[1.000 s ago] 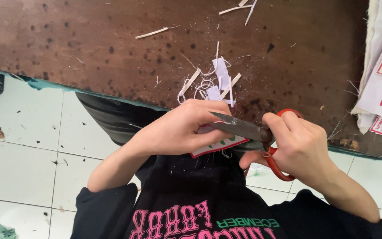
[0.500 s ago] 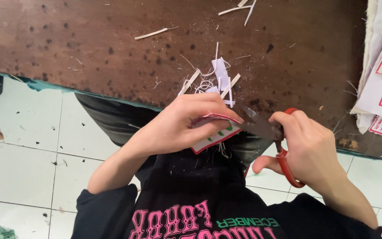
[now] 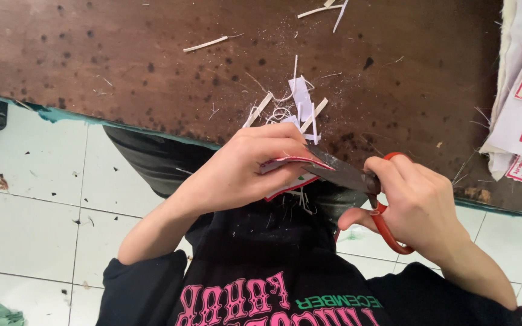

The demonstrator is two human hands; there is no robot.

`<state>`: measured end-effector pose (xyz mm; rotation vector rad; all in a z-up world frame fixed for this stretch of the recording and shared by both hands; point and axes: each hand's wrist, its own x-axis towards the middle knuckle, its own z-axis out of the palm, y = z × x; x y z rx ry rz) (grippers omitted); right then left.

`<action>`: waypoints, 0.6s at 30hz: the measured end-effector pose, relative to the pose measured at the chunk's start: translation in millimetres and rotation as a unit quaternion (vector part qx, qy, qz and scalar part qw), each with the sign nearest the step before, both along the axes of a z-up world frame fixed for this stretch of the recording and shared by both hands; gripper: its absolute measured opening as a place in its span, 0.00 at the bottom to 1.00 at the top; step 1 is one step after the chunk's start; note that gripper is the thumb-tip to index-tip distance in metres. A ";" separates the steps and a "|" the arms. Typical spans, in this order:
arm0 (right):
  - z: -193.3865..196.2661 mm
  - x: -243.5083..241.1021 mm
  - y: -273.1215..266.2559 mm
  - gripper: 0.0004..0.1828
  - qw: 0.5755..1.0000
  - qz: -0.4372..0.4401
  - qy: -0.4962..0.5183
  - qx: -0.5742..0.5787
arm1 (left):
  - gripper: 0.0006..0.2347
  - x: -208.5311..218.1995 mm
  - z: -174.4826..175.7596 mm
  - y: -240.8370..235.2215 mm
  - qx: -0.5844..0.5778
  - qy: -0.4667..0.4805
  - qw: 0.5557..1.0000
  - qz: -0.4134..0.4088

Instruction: Cutting individual fabric labels from a printed strip using scissors at a workbench.

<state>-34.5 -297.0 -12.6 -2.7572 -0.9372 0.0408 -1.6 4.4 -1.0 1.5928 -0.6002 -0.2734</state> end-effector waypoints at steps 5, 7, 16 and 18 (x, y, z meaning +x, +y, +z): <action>-3.8 -5.2 -11.3 0.48 0.986 -0.045 0.153 0.056 | 0.07 4.8 -4.7 0.3 0.039 0.025 0.999 0.011; -1.5 -11.2 -15.7 0.50 0.962 -0.069 0.252 0.082 | 0.09 11.8 -10.8 1.5 0.066 0.039 0.997 0.018; -28.4 -56.1 -2.0 0.52 0.720 -0.194 0.433 0.506 | 0.03 125.5 -46.0 1.1 0.174 0.080 0.975 0.115; -27.1 -60.0 3.0 0.51 0.667 -0.221 0.473 0.532 | 0.03 168.0 -63.0 -0.7 0.163 -0.001 0.976 0.143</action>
